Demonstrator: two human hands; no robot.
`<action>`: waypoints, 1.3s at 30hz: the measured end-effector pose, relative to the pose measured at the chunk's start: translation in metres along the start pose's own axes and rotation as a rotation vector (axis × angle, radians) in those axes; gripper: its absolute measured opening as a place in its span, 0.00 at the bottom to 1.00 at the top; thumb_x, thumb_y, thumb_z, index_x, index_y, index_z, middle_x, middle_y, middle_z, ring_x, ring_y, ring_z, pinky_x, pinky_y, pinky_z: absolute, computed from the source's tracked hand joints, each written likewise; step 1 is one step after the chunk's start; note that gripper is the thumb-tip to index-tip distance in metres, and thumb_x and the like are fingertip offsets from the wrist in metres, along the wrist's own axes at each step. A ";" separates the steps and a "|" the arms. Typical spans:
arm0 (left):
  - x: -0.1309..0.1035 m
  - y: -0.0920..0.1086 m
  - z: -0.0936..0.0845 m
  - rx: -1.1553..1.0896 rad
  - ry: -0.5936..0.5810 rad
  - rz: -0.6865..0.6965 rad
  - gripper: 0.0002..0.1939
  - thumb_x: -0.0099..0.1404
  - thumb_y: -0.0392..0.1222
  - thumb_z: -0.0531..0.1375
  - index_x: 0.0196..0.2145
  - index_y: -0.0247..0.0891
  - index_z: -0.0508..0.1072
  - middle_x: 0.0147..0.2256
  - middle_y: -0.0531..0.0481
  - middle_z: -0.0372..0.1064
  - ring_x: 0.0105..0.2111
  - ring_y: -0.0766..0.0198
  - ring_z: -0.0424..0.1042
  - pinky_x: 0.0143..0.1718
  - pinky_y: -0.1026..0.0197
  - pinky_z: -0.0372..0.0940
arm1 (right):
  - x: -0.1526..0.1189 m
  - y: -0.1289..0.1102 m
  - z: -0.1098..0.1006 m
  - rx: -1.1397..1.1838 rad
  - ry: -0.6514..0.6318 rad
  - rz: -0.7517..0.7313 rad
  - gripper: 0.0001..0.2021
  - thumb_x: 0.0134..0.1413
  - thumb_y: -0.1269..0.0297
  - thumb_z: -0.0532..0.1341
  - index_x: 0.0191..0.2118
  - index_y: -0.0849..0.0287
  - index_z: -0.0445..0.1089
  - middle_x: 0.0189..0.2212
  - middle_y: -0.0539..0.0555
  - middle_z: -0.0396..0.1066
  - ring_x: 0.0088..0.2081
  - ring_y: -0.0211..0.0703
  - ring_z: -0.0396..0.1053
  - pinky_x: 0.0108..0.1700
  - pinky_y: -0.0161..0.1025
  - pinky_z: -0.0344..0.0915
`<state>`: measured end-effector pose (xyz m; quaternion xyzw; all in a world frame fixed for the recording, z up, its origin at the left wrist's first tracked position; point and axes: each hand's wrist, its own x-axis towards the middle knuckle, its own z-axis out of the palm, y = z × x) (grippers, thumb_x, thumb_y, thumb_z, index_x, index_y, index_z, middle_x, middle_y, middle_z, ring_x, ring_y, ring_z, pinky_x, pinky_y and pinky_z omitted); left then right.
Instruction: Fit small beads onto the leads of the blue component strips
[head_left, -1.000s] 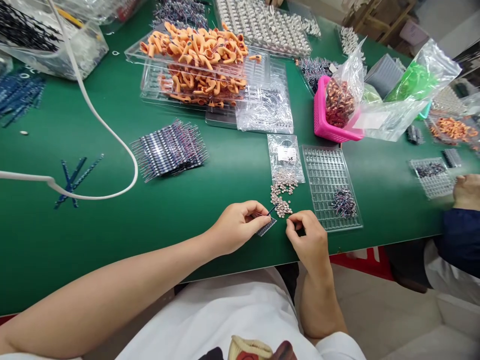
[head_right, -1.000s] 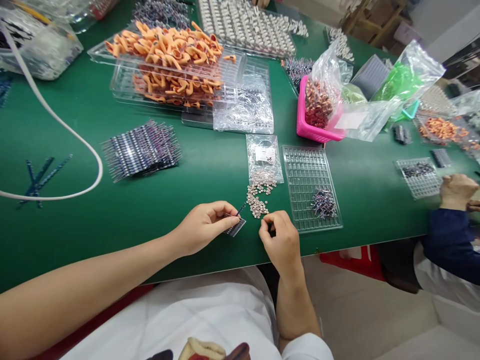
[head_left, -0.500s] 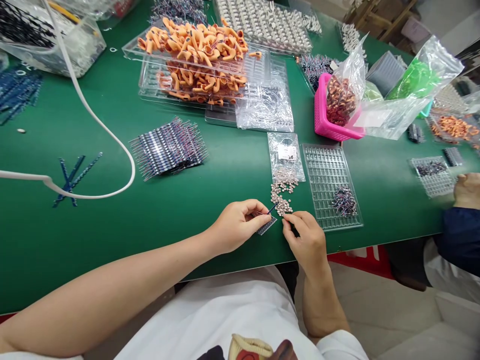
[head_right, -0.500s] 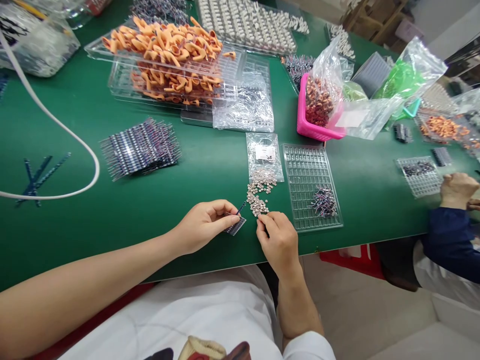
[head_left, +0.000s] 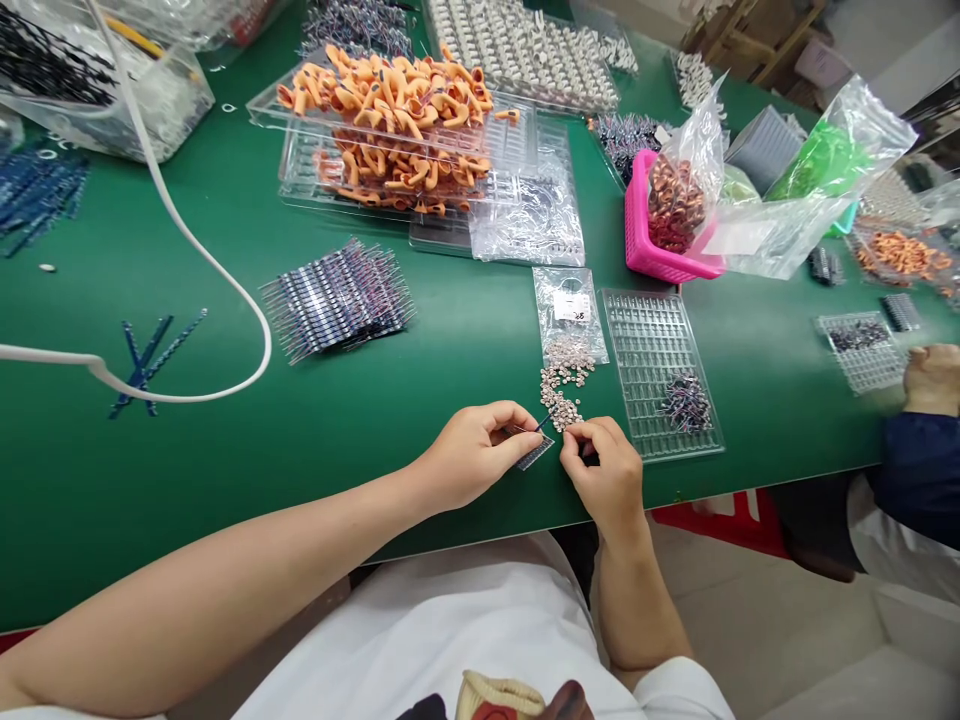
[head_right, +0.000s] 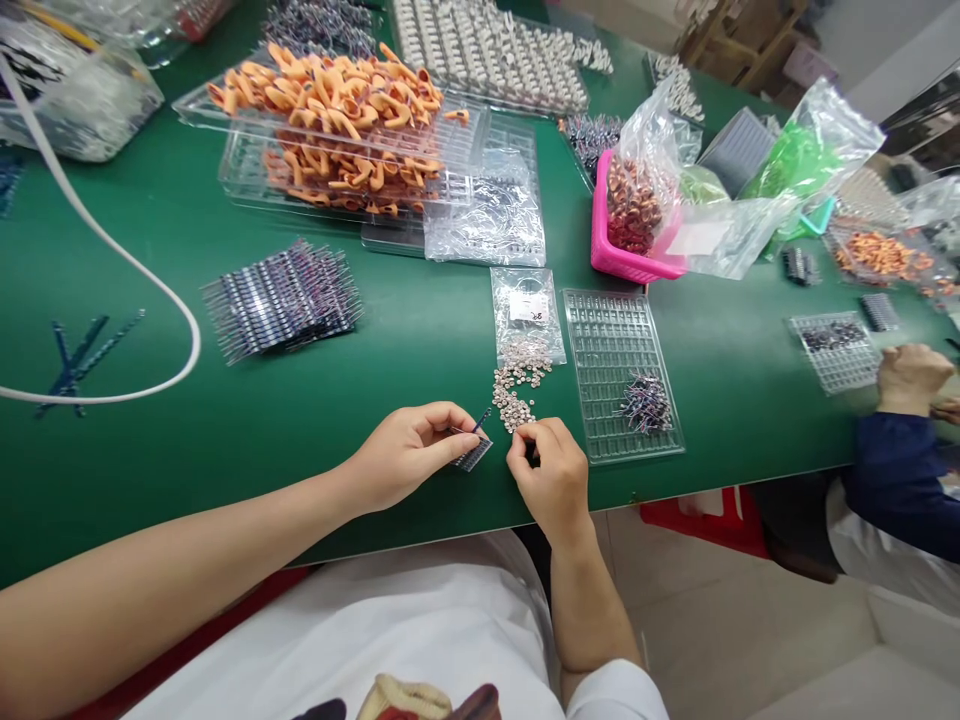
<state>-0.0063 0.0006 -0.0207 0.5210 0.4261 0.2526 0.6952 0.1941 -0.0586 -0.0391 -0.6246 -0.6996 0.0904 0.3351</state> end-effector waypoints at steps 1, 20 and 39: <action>-0.001 0.000 0.000 -0.006 -0.007 0.017 0.10 0.63 0.47 0.63 0.34 0.36 0.75 0.36 0.46 0.79 0.32 0.61 0.76 0.37 0.59 0.70 | -0.001 -0.004 -0.001 0.073 0.011 0.044 0.05 0.59 0.74 0.61 0.35 0.56 0.72 0.31 0.51 0.71 0.29 0.38 0.66 0.32 0.37 0.66; -0.015 0.004 0.005 -0.093 -0.079 0.218 0.05 0.68 0.40 0.62 0.36 0.36 0.75 0.49 0.39 0.80 0.50 0.53 0.79 0.54 0.52 0.72 | -0.001 -0.027 0.007 0.203 0.220 -0.024 0.07 0.59 0.72 0.64 0.41 0.53 0.72 0.32 0.51 0.74 0.30 0.39 0.71 0.30 0.37 0.70; -0.016 0.006 0.005 0.266 -0.001 0.485 0.04 0.68 0.34 0.60 0.37 0.38 0.75 0.48 0.40 0.81 0.46 0.57 0.80 0.48 0.57 0.74 | -0.003 -0.023 0.009 0.239 0.235 0.001 0.07 0.59 0.71 0.65 0.42 0.52 0.72 0.32 0.51 0.75 0.32 0.41 0.73 0.31 0.39 0.73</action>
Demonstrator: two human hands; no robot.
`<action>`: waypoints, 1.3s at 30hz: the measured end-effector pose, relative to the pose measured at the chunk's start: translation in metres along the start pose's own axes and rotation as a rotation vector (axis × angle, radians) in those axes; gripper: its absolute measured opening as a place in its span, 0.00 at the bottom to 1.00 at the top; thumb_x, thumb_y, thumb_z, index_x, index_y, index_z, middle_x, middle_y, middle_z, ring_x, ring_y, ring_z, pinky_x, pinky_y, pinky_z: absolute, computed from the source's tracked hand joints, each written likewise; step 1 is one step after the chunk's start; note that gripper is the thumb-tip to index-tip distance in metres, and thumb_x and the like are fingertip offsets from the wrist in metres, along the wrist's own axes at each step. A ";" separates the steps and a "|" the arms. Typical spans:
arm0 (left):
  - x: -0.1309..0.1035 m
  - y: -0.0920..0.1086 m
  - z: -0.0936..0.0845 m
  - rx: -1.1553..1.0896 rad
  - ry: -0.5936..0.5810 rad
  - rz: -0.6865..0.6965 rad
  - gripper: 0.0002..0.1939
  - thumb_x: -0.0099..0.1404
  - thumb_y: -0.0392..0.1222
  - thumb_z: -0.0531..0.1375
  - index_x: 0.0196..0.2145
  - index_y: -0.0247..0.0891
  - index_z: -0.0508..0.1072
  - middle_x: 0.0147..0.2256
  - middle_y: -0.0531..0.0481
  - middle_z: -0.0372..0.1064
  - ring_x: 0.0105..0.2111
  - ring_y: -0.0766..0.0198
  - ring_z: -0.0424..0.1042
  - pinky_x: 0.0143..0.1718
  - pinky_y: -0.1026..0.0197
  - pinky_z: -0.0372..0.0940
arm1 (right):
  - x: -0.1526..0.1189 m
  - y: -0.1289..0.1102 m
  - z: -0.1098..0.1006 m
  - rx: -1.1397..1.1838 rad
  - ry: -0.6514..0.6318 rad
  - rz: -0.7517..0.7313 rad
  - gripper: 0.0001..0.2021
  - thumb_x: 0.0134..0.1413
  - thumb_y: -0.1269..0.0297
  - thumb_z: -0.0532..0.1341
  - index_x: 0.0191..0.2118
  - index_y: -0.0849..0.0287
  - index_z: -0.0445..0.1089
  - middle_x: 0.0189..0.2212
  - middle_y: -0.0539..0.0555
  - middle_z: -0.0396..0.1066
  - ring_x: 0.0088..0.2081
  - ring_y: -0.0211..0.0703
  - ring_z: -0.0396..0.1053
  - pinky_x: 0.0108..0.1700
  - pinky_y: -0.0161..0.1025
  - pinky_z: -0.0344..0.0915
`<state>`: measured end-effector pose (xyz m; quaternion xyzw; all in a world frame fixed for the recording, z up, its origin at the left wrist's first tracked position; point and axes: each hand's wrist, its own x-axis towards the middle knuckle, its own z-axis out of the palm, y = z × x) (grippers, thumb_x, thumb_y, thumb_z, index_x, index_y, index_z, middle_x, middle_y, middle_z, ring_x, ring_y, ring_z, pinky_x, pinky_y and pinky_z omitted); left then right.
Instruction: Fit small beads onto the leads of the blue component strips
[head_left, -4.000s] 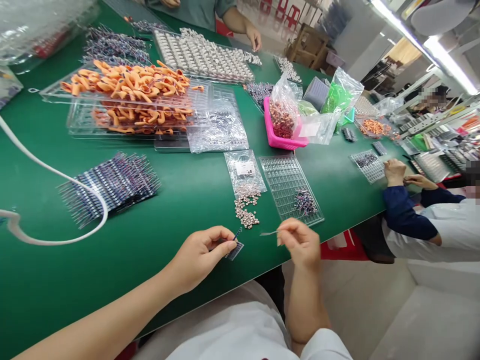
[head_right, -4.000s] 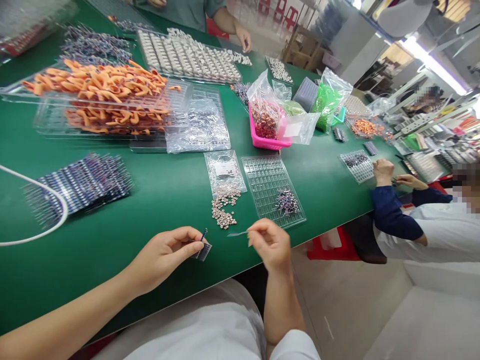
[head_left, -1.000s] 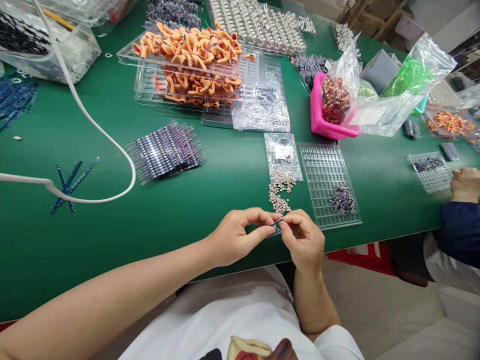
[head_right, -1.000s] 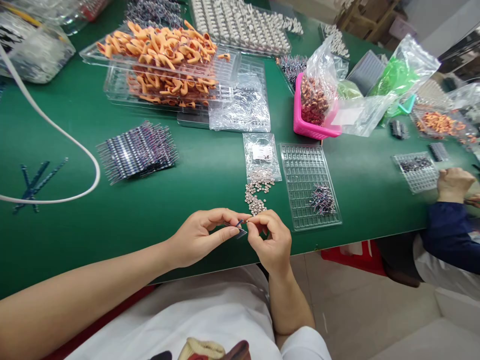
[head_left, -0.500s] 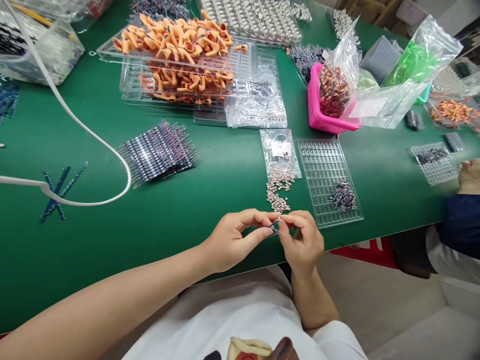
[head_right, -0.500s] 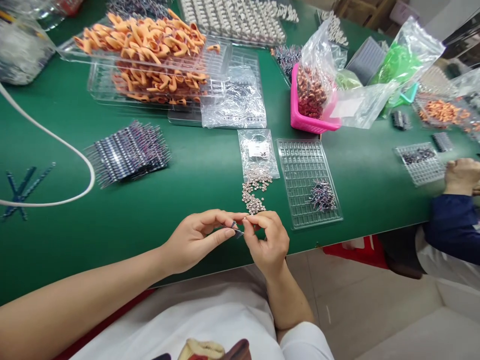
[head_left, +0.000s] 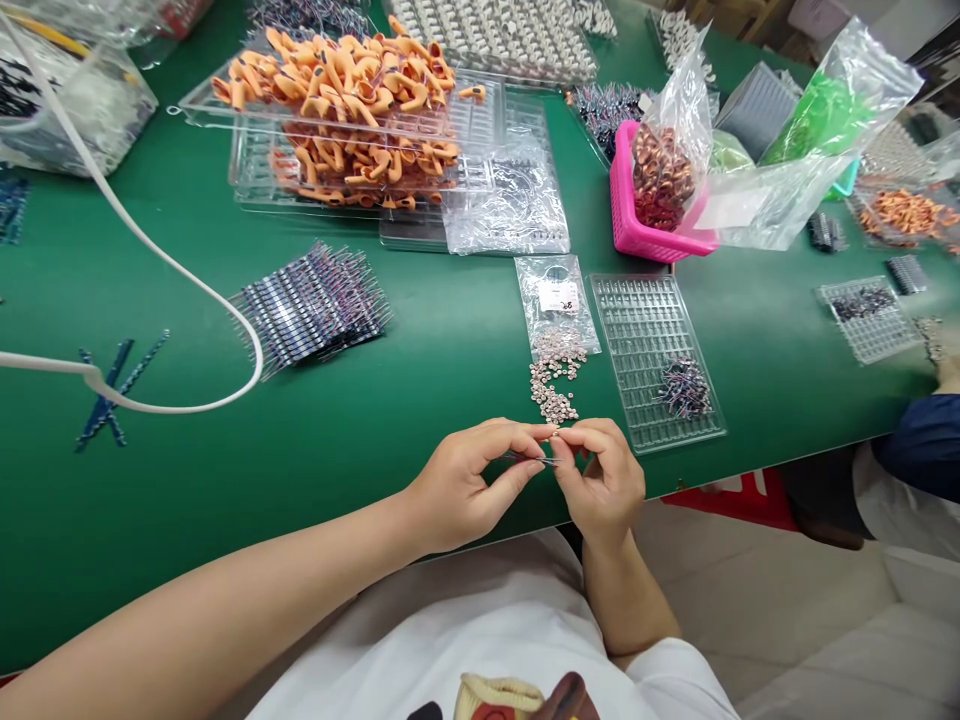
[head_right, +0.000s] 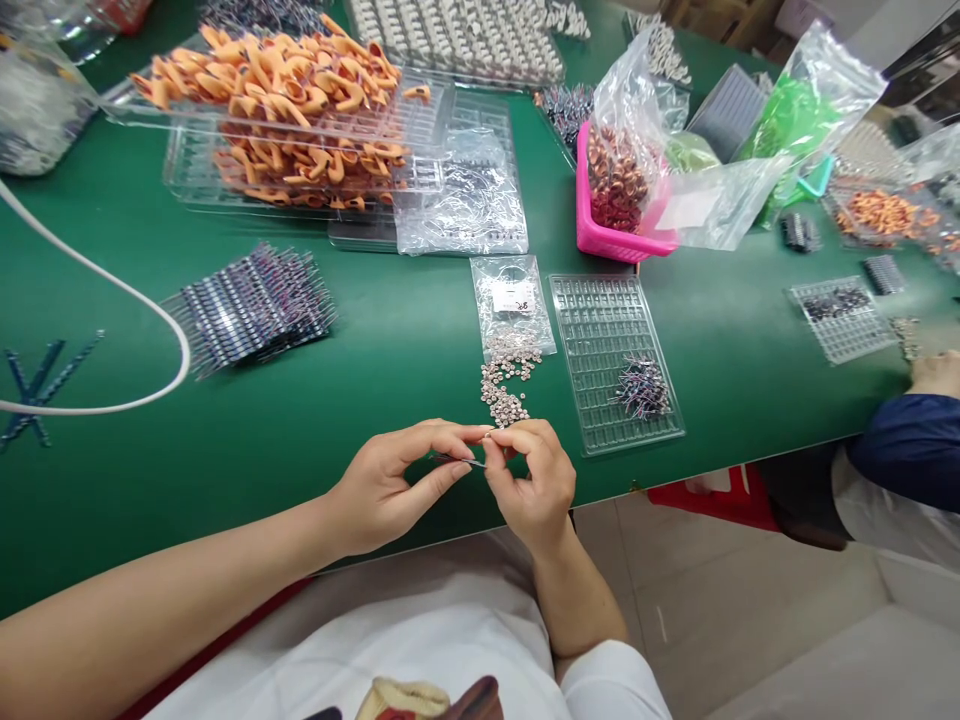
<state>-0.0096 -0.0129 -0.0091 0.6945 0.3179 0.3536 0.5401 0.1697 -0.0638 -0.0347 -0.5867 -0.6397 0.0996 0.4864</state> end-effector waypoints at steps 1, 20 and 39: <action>0.000 0.000 0.000 0.023 0.002 0.025 0.04 0.68 0.34 0.59 0.37 0.39 0.75 0.47 0.40 0.81 0.46 0.57 0.80 0.48 0.57 0.74 | 0.000 0.001 0.000 -0.010 -0.003 -0.010 0.07 0.59 0.71 0.65 0.42 0.52 0.72 0.32 0.51 0.75 0.32 0.41 0.73 0.31 0.39 0.73; 0.001 -0.003 0.000 0.088 0.004 0.124 0.05 0.68 0.32 0.59 0.37 0.38 0.74 0.45 0.40 0.81 0.42 0.60 0.78 0.44 0.58 0.73 | 0.004 0.002 -0.003 -0.091 -0.008 -0.137 0.10 0.59 0.72 0.66 0.44 0.50 0.73 0.34 0.52 0.76 0.33 0.42 0.76 0.36 0.42 0.76; 0.001 -0.003 0.000 -0.105 -0.017 -0.090 0.04 0.66 0.35 0.60 0.36 0.35 0.76 0.44 0.38 0.81 0.43 0.57 0.79 0.44 0.57 0.73 | 0.002 0.002 -0.001 -0.036 -0.020 -0.109 0.13 0.55 0.78 0.65 0.43 0.53 0.72 0.34 0.52 0.75 0.32 0.39 0.72 0.30 0.36 0.69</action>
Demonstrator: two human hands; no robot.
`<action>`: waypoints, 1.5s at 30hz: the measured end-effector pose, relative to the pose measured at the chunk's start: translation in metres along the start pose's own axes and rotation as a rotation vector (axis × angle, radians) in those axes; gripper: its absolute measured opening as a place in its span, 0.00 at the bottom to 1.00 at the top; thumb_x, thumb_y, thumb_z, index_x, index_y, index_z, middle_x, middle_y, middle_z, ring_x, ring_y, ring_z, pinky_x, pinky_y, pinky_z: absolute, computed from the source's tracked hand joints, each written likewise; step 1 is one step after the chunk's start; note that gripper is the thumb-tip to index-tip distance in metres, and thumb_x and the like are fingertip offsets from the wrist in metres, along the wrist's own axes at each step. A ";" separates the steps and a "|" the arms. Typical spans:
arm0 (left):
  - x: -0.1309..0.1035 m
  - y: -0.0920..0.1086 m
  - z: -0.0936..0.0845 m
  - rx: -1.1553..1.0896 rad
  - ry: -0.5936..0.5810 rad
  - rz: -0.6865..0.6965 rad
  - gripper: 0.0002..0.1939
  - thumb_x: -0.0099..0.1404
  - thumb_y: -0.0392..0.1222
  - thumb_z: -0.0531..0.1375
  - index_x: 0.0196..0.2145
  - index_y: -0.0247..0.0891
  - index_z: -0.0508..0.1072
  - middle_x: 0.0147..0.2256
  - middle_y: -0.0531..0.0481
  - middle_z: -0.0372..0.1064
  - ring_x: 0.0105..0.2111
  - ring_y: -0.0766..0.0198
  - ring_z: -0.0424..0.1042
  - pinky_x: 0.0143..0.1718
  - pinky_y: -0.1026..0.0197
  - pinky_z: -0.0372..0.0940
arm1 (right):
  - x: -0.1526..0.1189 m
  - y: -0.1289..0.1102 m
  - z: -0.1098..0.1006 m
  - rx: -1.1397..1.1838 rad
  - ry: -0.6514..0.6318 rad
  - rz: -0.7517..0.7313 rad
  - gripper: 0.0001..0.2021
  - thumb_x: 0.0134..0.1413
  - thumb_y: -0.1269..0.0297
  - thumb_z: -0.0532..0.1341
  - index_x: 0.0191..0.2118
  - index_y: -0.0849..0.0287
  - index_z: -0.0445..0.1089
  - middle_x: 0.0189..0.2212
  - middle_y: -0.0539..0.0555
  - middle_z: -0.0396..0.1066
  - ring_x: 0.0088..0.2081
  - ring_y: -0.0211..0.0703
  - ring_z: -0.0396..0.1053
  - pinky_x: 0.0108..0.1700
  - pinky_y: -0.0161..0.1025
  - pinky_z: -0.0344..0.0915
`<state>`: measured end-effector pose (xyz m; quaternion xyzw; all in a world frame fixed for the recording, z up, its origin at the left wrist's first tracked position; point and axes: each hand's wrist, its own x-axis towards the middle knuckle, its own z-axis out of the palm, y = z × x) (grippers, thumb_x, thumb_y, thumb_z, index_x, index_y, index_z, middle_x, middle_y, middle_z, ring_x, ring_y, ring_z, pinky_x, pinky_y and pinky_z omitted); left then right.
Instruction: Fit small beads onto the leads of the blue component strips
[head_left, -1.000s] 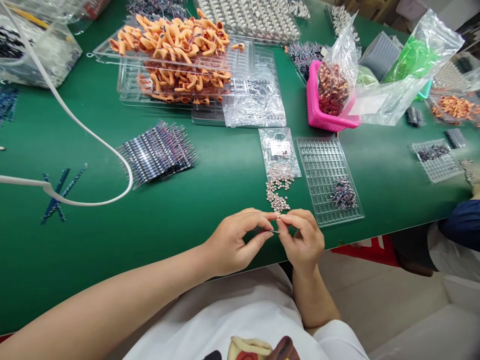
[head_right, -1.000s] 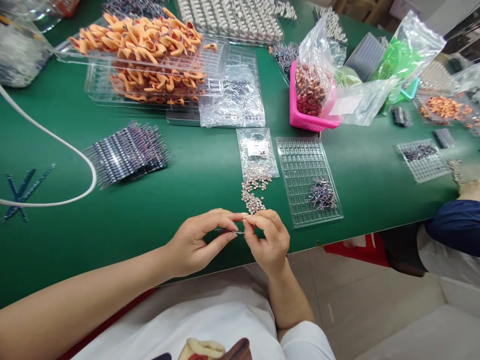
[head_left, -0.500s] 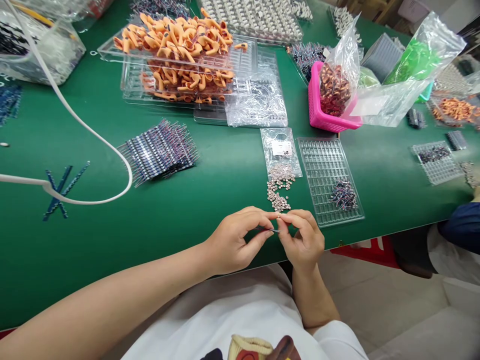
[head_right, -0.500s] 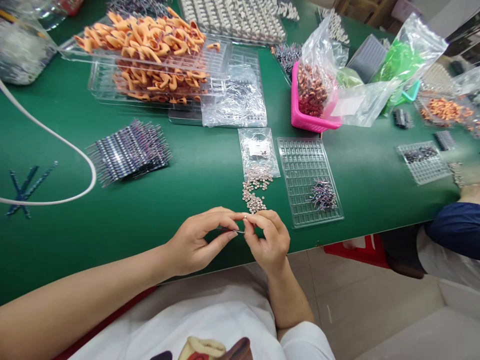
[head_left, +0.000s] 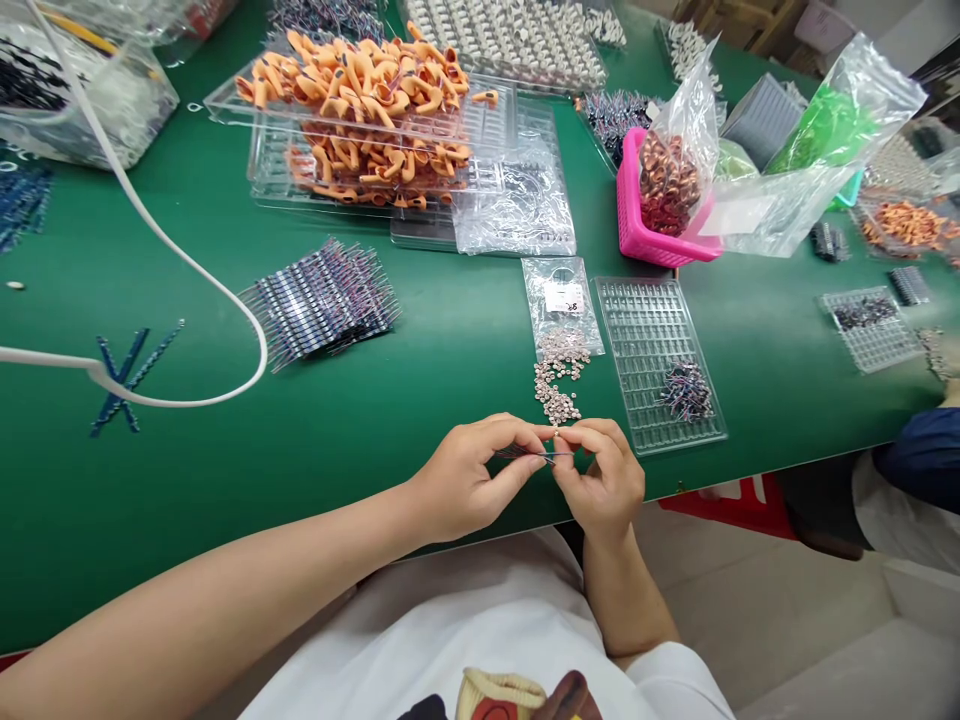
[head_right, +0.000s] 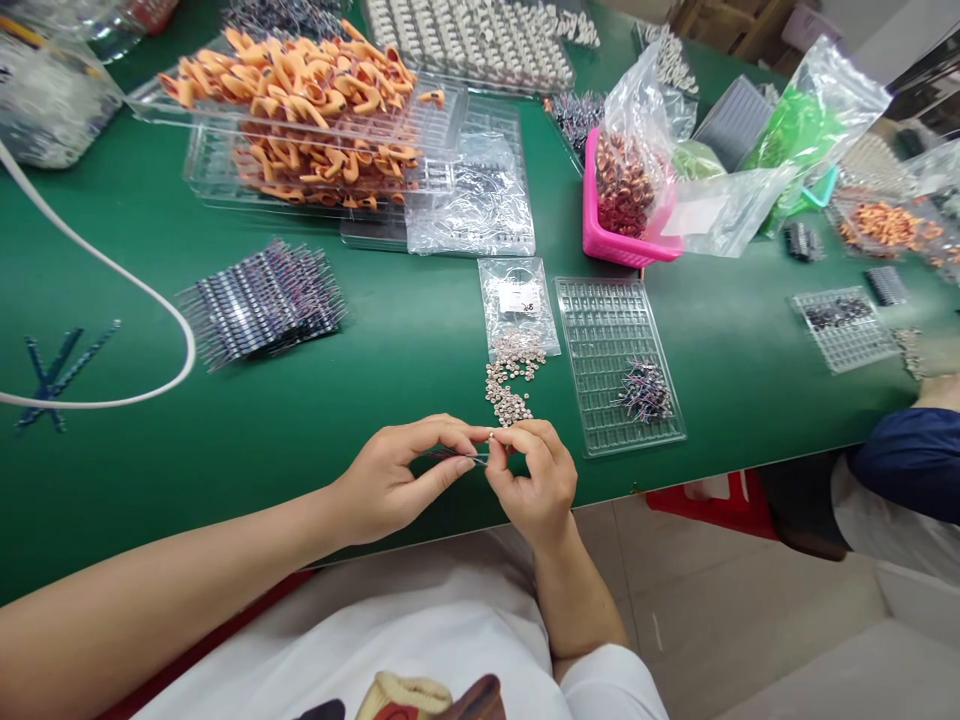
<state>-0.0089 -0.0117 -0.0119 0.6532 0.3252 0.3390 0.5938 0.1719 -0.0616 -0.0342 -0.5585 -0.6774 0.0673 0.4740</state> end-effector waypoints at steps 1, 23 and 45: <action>0.001 0.000 0.000 -0.077 -0.001 -0.091 0.04 0.66 0.37 0.61 0.36 0.35 0.76 0.44 0.39 0.81 0.43 0.57 0.79 0.45 0.57 0.73 | 0.000 0.000 0.000 0.044 -0.003 0.040 0.12 0.56 0.78 0.65 0.42 0.53 0.73 0.34 0.51 0.74 0.32 0.39 0.71 0.30 0.36 0.68; 0.010 -0.004 0.004 -0.546 0.127 -0.509 0.11 0.53 0.41 0.72 0.31 0.34 0.77 0.29 0.52 0.76 0.29 0.67 0.73 0.34 0.64 0.69 | -0.007 -0.004 0.002 0.516 0.015 0.511 0.03 0.58 0.69 0.66 0.34 0.54 0.76 0.30 0.50 0.69 0.28 0.37 0.65 0.28 0.36 0.60; 0.009 -0.005 0.004 -0.498 0.126 -0.494 0.10 0.54 0.41 0.72 0.30 0.35 0.77 0.28 0.53 0.75 0.28 0.68 0.72 0.34 0.64 0.69 | -0.007 -0.003 0.002 0.512 -0.007 0.510 0.03 0.58 0.69 0.66 0.34 0.54 0.76 0.30 0.50 0.70 0.28 0.37 0.65 0.26 0.35 0.58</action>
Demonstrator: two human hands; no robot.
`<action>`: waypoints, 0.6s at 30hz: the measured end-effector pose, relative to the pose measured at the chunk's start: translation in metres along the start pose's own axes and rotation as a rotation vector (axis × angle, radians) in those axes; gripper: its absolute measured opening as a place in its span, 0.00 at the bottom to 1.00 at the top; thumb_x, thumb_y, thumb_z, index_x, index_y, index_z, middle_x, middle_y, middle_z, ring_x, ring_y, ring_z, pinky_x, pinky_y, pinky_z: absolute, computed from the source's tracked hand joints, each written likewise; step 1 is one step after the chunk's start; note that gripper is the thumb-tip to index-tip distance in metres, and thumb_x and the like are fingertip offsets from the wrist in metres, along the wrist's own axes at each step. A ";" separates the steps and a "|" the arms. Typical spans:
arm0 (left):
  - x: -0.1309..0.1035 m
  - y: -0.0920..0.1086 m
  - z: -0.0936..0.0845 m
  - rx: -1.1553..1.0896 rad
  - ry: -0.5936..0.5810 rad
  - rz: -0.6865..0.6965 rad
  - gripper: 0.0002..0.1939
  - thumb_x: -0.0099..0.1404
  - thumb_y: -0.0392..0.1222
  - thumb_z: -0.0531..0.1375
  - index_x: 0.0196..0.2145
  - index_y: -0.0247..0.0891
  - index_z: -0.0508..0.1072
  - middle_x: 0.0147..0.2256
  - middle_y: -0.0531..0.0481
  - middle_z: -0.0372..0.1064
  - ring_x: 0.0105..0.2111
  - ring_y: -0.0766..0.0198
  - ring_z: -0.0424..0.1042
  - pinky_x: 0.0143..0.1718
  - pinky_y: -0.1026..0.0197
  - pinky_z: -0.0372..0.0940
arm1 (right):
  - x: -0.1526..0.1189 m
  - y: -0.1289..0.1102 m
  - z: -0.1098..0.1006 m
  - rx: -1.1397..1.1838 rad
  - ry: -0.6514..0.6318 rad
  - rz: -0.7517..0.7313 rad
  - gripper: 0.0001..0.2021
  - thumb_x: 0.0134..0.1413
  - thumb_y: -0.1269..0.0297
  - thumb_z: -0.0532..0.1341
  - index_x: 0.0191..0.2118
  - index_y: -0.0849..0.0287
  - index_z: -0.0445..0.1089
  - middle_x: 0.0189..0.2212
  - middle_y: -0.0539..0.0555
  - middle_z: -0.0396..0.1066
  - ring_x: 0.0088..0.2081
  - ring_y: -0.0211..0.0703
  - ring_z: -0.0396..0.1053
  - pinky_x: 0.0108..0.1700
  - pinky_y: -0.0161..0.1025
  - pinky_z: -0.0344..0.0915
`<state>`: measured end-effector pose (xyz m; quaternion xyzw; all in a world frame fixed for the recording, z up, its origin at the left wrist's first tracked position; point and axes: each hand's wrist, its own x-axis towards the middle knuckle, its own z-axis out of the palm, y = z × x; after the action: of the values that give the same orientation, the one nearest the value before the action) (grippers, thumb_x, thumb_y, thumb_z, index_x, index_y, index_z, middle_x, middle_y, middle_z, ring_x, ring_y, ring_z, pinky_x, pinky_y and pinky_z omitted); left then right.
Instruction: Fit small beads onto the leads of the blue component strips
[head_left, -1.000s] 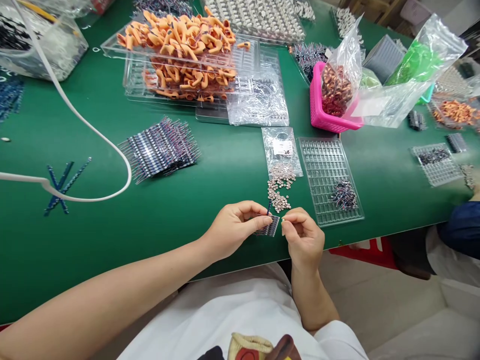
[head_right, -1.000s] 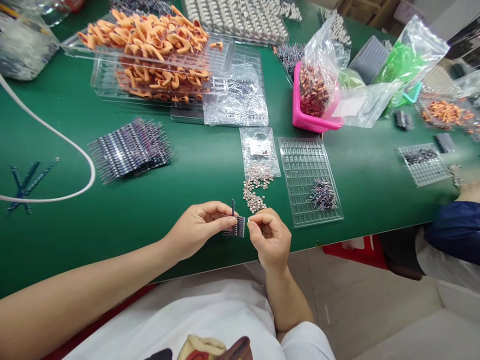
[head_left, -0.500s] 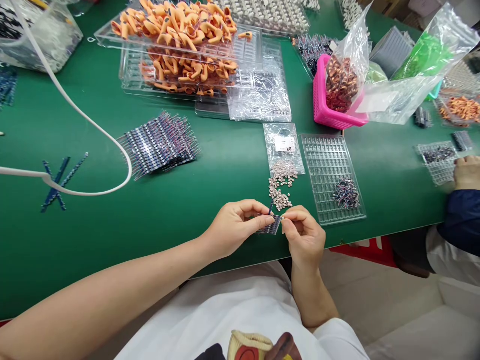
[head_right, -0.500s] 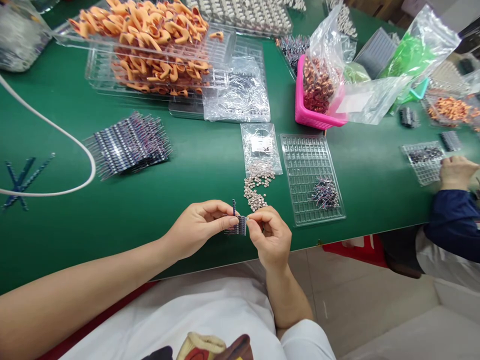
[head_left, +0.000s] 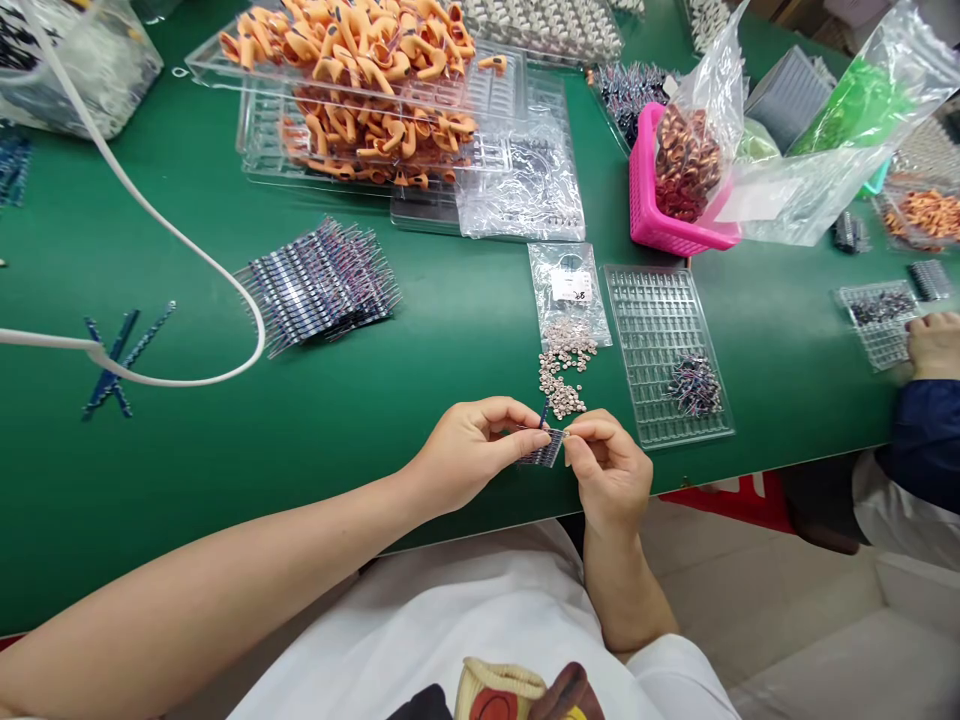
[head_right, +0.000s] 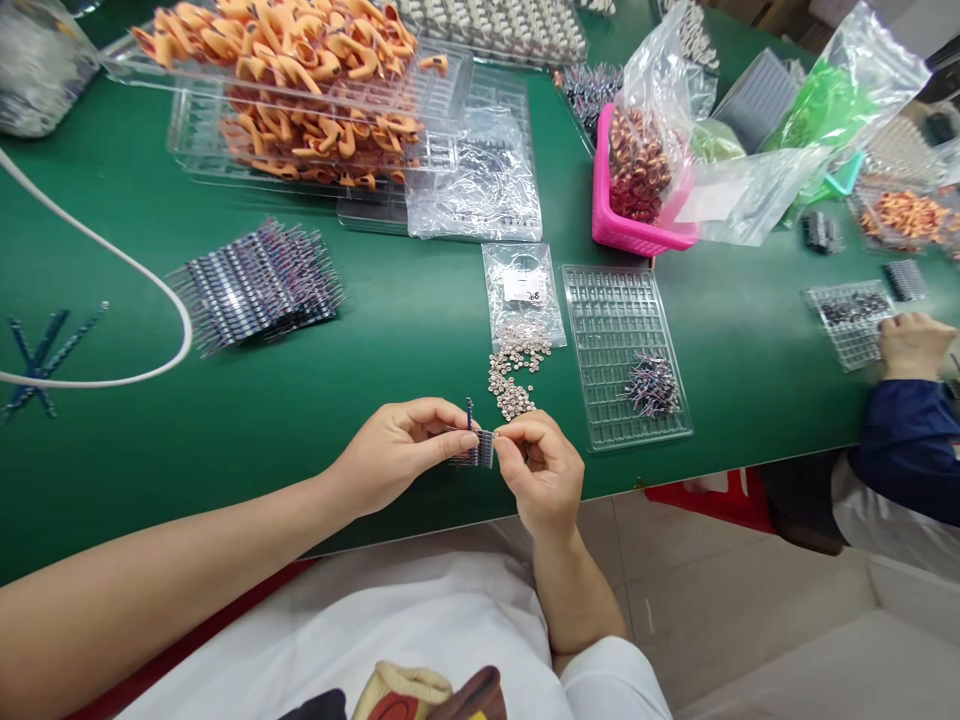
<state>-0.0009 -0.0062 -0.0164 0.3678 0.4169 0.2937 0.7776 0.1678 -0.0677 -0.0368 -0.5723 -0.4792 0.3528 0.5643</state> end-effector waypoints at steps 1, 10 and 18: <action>0.000 0.000 0.000 0.003 -0.002 0.002 0.10 0.54 0.41 0.72 0.30 0.35 0.77 0.28 0.53 0.75 0.28 0.68 0.72 0.34 0.64 0.69 | 0.000 0.000 0.000 -0.001 -0.002 0.001 0.02 0.58 0.69 0.66 0.34 0.54 0.76 0.30 0.50 0.70 0.28 0.37 0.65 0.26 0.35 0.58; 0.000 0.001 -0.001 0.039 -0.005 0.008 0.09 0.55 0.41 0.71 0.31 0.35 0.77 0.28 0.53 0.74 0.28 0.68 0.72 0.34 0.64 0.69 | -0.001 0.000 -0.002 -0.018 -0.006 0.027 0.02 0.58 0.67 0.66 0.33 0.55 0.75 0.30 0.50 0.70 0.28 0.38 0.65 0.27 0.36 0.59; -0.001 0.003 0.000 0.120 0.013 0.015 0.09 0.55 0.42 0.70 0.31 0.35 0.77 0.28 0.52 0.74 0.28 0.66 0.72 0.33 0.63 0.69 | 0.001 -0.001 -0.003 -0.007 -0.046 0.060 0.03 0.58 0.67 0.66 0.33 0.55 0.75 0.29 0.50 0.68 0.28 0.37 0.64 0.27 0.36 0.59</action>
<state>-0.0021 -0.0050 -0.0133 0.4150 0.4358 0.2765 0.7493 0.1703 -0.0680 -0.0351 -0.5800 -0.4760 0.3810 0.5403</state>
